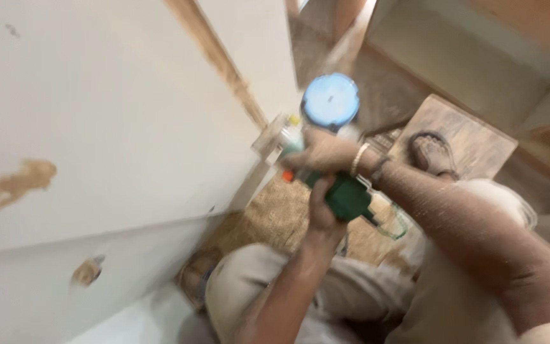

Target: The person uses a handheld electric trimmer to cut a groove along the edge of a white wooden panel. The person is sitting on the floor and guides the tool steadily along the wood, creating a continuous cut while wood shavings accumulate.

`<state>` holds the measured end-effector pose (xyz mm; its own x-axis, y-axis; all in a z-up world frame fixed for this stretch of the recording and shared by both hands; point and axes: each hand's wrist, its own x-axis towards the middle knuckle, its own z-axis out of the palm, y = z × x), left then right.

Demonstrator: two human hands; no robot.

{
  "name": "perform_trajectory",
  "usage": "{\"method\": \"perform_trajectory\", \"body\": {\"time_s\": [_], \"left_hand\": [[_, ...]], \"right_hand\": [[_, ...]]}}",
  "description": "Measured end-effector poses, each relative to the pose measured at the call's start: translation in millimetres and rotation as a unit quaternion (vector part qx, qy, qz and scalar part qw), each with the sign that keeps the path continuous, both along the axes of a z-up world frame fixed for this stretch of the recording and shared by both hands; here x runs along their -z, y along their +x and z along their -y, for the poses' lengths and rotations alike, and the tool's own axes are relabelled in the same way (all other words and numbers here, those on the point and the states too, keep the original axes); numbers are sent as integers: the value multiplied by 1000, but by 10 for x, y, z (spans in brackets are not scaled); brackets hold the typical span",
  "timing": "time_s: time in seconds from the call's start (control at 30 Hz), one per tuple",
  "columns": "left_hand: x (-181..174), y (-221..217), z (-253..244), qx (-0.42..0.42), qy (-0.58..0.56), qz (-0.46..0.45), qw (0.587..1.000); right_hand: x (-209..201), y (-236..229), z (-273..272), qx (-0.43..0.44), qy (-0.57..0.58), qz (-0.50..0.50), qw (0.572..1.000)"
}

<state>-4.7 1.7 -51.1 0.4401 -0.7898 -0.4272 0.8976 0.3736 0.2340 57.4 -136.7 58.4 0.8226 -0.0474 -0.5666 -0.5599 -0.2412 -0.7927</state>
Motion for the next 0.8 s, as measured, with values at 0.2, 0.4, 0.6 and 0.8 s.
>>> {"method": "perform_trajectory", "body": {"time_s": [0.2,0.4,0.6,0.8], "left_hand": [[-85,25,34,17,49,18,998],[-185,36,31,17,108,14,994],[-240,46,31,31,140,21,989],[-188,25,24,19,93,19,995]], "right_hand": [[92,14,-20,-1,-26,30,999],[95,13,-8,-14,-77,0,997],[217,30,0,-11,-90,3,996],[186,24,-18,-2,-94,-9,995]]}}
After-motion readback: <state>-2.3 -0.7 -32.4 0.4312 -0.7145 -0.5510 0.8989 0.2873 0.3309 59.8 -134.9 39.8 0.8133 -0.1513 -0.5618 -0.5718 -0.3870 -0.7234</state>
